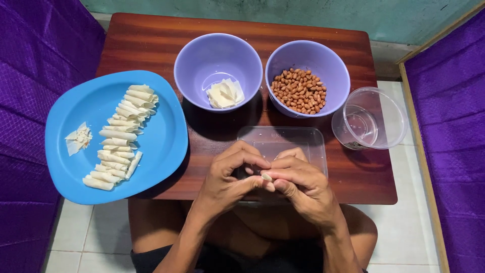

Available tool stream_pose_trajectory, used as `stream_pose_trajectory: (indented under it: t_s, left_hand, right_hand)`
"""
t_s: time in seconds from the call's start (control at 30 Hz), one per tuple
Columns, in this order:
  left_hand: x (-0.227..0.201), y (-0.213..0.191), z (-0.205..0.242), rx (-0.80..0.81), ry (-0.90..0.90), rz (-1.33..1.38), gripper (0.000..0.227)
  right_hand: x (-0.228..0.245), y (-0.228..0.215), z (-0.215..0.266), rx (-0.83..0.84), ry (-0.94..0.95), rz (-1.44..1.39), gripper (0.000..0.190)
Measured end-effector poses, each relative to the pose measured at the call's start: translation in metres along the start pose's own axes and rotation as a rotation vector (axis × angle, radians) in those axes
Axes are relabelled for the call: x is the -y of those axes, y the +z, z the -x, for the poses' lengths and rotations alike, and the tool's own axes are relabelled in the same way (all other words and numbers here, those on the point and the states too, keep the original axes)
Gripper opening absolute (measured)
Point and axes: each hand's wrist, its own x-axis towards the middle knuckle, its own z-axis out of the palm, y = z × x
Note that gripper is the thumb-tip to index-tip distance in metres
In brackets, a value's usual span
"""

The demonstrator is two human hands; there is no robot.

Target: Wrapping peanuts in small dough wrappers to prepare snacks.

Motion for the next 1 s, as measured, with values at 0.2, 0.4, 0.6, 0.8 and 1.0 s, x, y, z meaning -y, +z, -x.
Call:
stream_pose_trajectory:
  t_s: [0.2,0.4,0.6,0.8,1.0]
  left_hand:
    - [0.001,0.001,0.002,0.025,-0.029,0.001,0.026]
    - [0.0,0.002,0.002,0.033,-0.053,0.027,0.015]
    - [0.0,-0.004,0.002,-0.049,-0.004,0.044,0.008]
    - [-0.005,0.002,-0.001,0.006,-0.027,-0.029,0.015]
    - [0.016,0.001,0.0,-0.031,0.108,-0.073,0.016]
  right_hand:
    - [0.005,-0.002,-0.004,0.054,0.079,-0.057,0.018]
    - [0.011,-0.001,-0.007,0.044,0.1,0.005,0.014]
    - [0.016,0.001,-0.011,0.039,0.128,0.025,0.011]
    - [0.01,0.0,-0.008,0.011,0.157,-0.01,0.018]
    - [-0.004,-0.003,-0.008,0.031,-0.015,0.046,0.023]
